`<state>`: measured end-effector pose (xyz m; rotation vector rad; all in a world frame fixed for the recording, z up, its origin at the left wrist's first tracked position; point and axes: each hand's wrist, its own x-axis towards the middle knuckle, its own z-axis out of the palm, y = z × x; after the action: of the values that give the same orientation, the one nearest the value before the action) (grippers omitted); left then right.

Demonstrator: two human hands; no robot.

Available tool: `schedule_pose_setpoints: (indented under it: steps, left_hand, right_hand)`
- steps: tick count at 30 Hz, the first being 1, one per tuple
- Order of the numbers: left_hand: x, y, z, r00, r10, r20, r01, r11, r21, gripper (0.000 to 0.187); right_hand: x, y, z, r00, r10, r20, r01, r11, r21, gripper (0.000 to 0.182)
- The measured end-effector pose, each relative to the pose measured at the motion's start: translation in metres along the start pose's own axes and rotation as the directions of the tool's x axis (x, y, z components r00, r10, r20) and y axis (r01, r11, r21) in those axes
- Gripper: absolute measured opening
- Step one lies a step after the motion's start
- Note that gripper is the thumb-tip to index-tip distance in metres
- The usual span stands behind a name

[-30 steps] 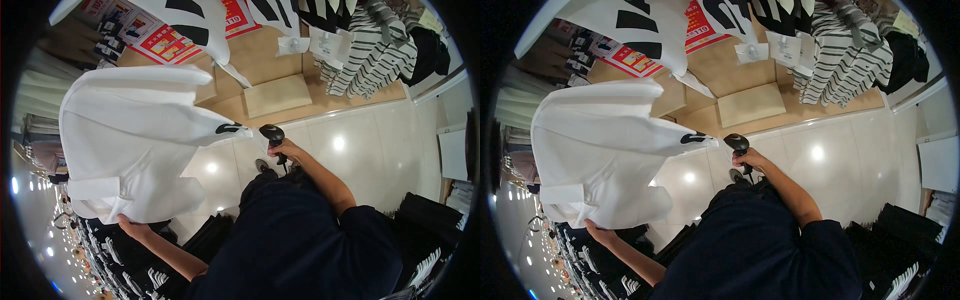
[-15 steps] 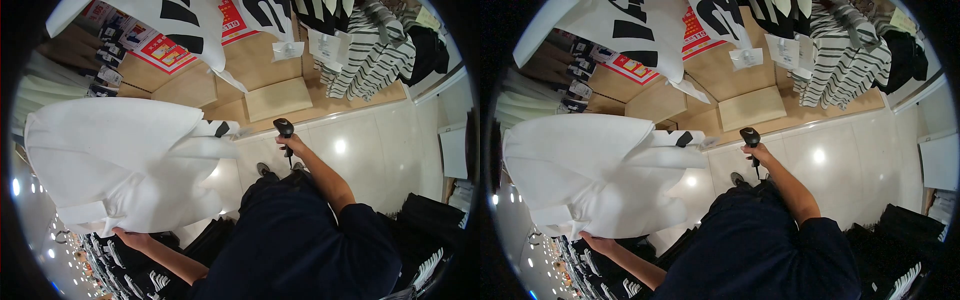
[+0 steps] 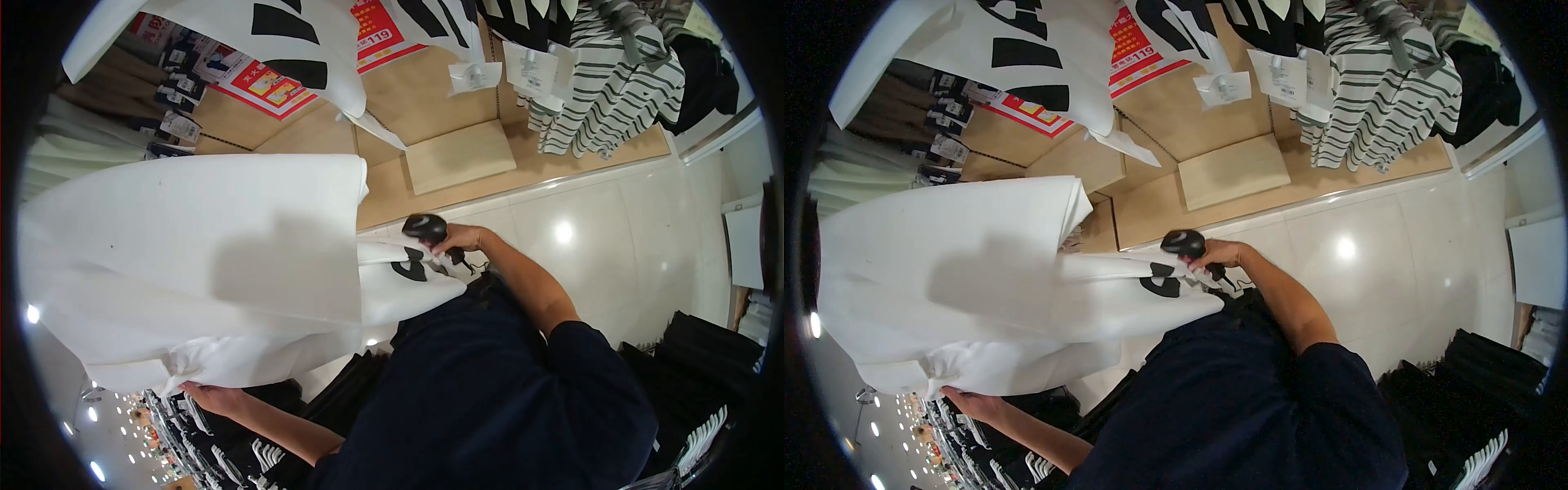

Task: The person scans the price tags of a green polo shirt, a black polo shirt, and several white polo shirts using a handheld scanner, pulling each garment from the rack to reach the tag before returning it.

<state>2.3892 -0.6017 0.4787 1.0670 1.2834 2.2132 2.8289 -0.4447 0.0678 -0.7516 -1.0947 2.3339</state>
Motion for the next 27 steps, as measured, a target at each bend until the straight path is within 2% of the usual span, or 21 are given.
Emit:
schedule_pose_setpoints:
  steps: [2, 3, 5, 6, 8, 9, 10, 11, 14, 15, 17, 19, 20, 21, 22, 24, 25, 26, 27]
  left_hand:
    - [0.0, -0.001, -0.001, 1.0, -0.007, 0.003, 0.007, 0.999, 0.039, 0.052]
    - [0.002, -0.003, -0.004, 1.0, -0.023, 0.007, 0.023, 0.998, 0.062, 0.053]
    - [0.006, -0.007, -0.01, 0.998, -0.065, 0.004, 0.064, 0.994, 0.086, 0.054]
    - [0.009, -0.01, -0.011, 0.996, -0.09, -0.002, 0.09, 0.992, 0.086, 0.055]
    - [0.011, -0.017, -0.009, 0.991, -0.134, -0.027, 0.136, 0.988, 0.078, 0.056]
    - [0.013, -0.023, -0.014, 0.988, -0.156, 0.005, 0.155, 0.984, 0.086, 0.055]
    - [0.019, -0.03, -0.021, 0.983, -0.177, 0.038, 0.173, 0.981, 0.093, 0.055]
    - [0.022, -0.036, -0.027, 0.977, -0.199, 0.074, 0.191, 0.976, 0.1, 0.055]
    - [0.018, -0.051, -0.003, 0.987, -0.16, 0.02, 0.151, 0.962, 0.227, 0.05]
    - [0.018, -0.057, -0.003, 0.988, -0.152, 0.008, 0.144, 0.95, 0.276, 0.049]
    - [0.016, -0.07, -0.002, 0.977, -0.215, 0.009, 0.199, 0.922, 0.333, 0.044]
    - [0.0, -0.082, 0.014, 0.952, -0.307, -0.007, 0.287, 0.881, 0.376, 0.042]
    - [-0.011, -0.091, 0.021, 0.939, -0.34, -0.055, 0.332, 0.85, 0.409, 0.04]
    - [-0.025, -0.105, 0.024, 0.947, -0.321, 0.009, 0.291, 0.87, 0.397, 0.039]
    - [-0.039, -0.121, 0.027, 0.952, -0.296, 0.072, 0.247, 0.889, 0.384, 0.038]
    - [-0.071, -0.15, 0.041, 0.952, -0.307, 0.024, 0.259, 0.839, 0.478, 0.037]
    - [-0.091, -0.144, 0.068, 0.913, -0.408, -0.019, 0.369, 0.804, 0.467, 0.038]
    - [-0.101, -0.164, 0.067, 0.889, -0.453, 0.064, 0.405, 0.844, 0.353, 0.037]
    - [-0.114, -0.168, 0.079, 0.855, -0.514, 0.075, 0.462, 0.818, 0.343, 0.037]
  right_hand:
    - [-0.005, 0.016, 0.004, 0.99, 0.102, 0.096, -0.093, 0.991, -0.095, 0.041]
    - [-0.008, 0.033, 0.004, 0.987, 0.017, 0.157, -0.003, 0.996, -0.085, 0.044]
    - [-0.027, 0.04, 0.012, 0.981, -0.052, 0.188, 0.069, 0.994, -0.082, 0.049]
    - [-0.036, 0.043, 0.016, 0.981, -0.06, 0.183, 0.058, 0.998, 0.016, 0.043]
    - [-0.052, 0.041, 0.01, 0.983, 0.072, 0.166, -0.072, 0.997, -0.004, 0.049]
    - [-0.063, 0.031, 0.012, 0.978, 0.137, 0.155, -0.137, 0.99, -0.013, 0.052]
    - [-0.072, 0.02, 0.016, 0.99, 0.112, 0.083, -0.106, 0.991, -0.076, 0.037]
    - [-0.081, 0.006, 0.018, 0.99, 0.131, 0.053, -0.122, 0.983, -0.138, 0.036]
    - [-0.101, -0.043, 0.016, 0.982, 0.186, -0.038, -0.188, 0.927, -0.325, 0.035]
    - [-0.101, -0.041, 0.008, 0.975, 0.213, -0.061, -0.219, 0.891, -0.397, 0.029]
    - [-0.109, -0.035, -0.003, 0.964, 0.21, -0.162, -0.259, 0.874, -0.412, 0.023]
    - [-0.118, -0.043, 0.008, 0.933, 0.082, -0.35, -0.169, 0.959, -0.226, 0.018]
    - [-0.116, -0.043, 0.01, 0.881, 0.043, -0.472, -0.115, 0.985, -0.125, 0.018]
    - [-0.113, -0.05, 0.018, 0.857, -0.053, -0.512, 0.05, 0.999, -0.019, 0.018]
    - [-0.111, -0.061, 0.028, 0.843, -0.089, -0.531, 0.124, 0.992, 0.029, 0.02]
    - [-0.1, -0.086, 0.051, 0.814, -0.163, -0.558, 0.246, 0.966, 0.076, 0.025]
    - [-0.092, -0.096, 0.065, 0.8, -0.201, -0.565, 0.295, 0.952, 0.079, 0.027]
    - [-0.084, -0.104, 0.077, 0.809, -0.234, -0.538, 0.333, 0.938, 0.092, 0.031]
    - [-0.075, -0.113, 0.09, 0.832, -0.246, -0.498, 0.343, 0.933, 0.113, 0.032]
